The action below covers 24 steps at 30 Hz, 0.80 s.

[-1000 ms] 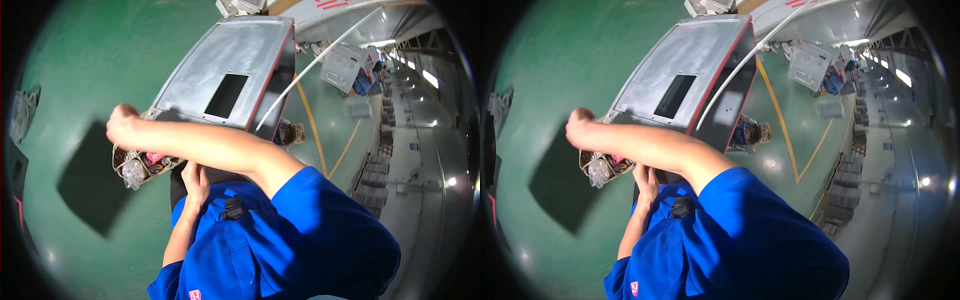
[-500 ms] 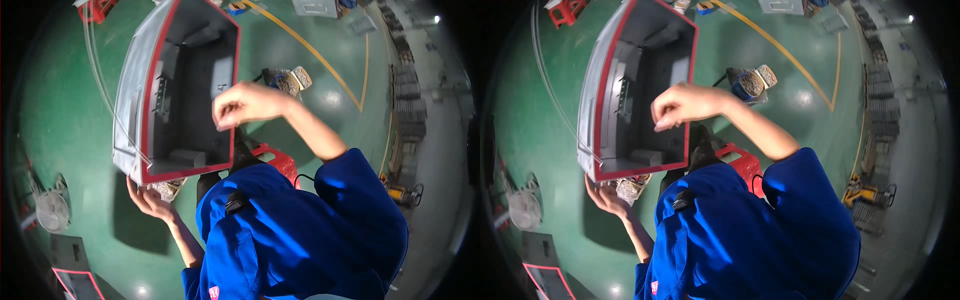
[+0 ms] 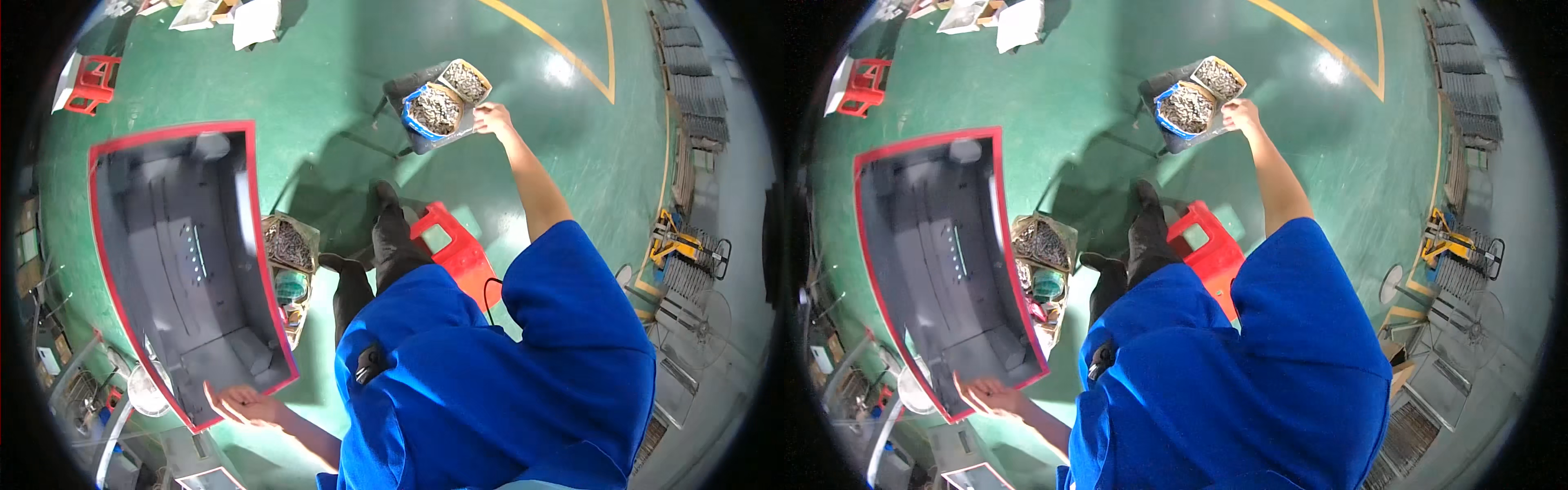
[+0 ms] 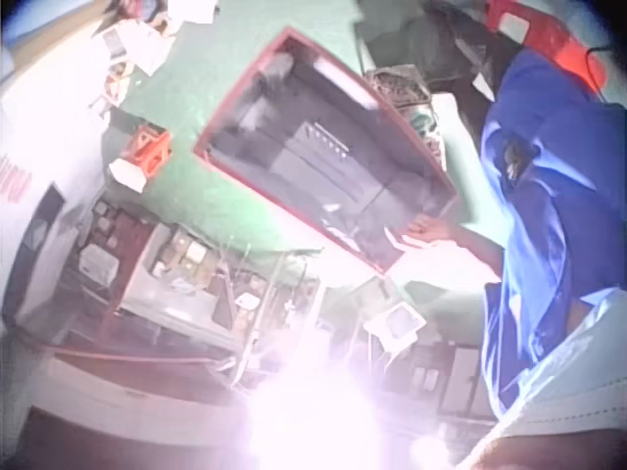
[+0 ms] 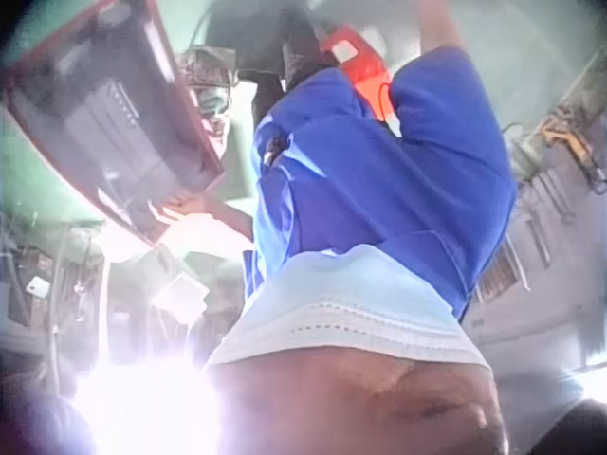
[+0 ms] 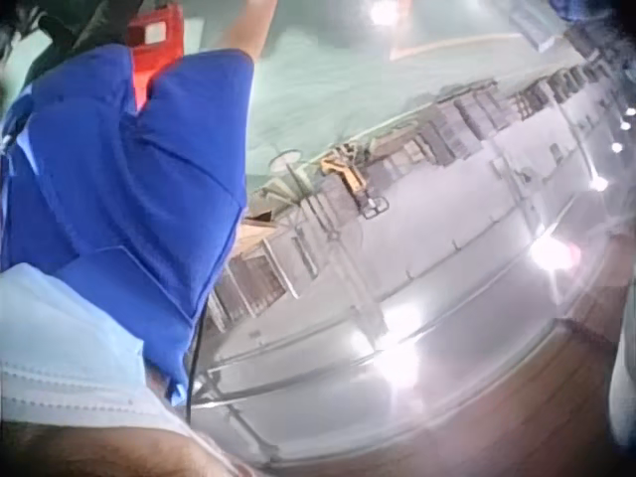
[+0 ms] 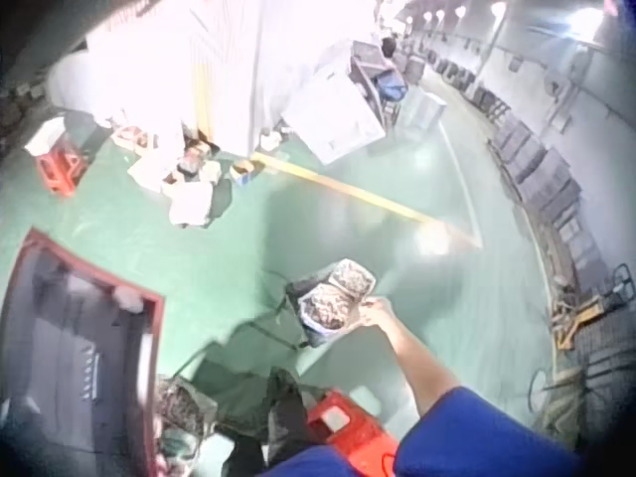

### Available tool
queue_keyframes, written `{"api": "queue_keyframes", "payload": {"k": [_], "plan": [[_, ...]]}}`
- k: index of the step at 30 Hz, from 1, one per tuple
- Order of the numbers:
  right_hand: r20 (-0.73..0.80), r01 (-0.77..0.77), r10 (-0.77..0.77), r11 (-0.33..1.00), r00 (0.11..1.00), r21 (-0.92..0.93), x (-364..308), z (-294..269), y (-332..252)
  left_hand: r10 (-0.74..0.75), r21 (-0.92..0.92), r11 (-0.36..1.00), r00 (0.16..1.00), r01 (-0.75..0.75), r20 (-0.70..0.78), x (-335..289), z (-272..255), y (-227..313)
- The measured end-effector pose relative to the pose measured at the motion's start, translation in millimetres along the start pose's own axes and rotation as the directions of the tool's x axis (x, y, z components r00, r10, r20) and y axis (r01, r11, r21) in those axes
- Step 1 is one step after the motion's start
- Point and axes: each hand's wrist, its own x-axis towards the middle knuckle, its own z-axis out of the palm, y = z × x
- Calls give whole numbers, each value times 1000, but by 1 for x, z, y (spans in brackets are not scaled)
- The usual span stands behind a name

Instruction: Inserting small metal pins into the pre-drilled holes of a metal cabinet frame for assembly.

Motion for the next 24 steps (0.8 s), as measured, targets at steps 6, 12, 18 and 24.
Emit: {"api": "queue_keyframes", "payload": {"k": [6,12,18,24], "plan": [[-43,370,-506,683,862,-630,88,4,-18,-225,66,974,953,216,200,-44,104,-21],[251,475,-519,358,817,-804,144,12,-12,-328,143,943,917,301,227,-54,153,-25],[354,477,-411,249,840,-843,155,6,-10,-365,112,930,916,350,165,-52,164,-13],[-227,294,-335,936,914,-195,163,-6,-17,-442,-8,895,891,445,101,-38,171,-4]]}}
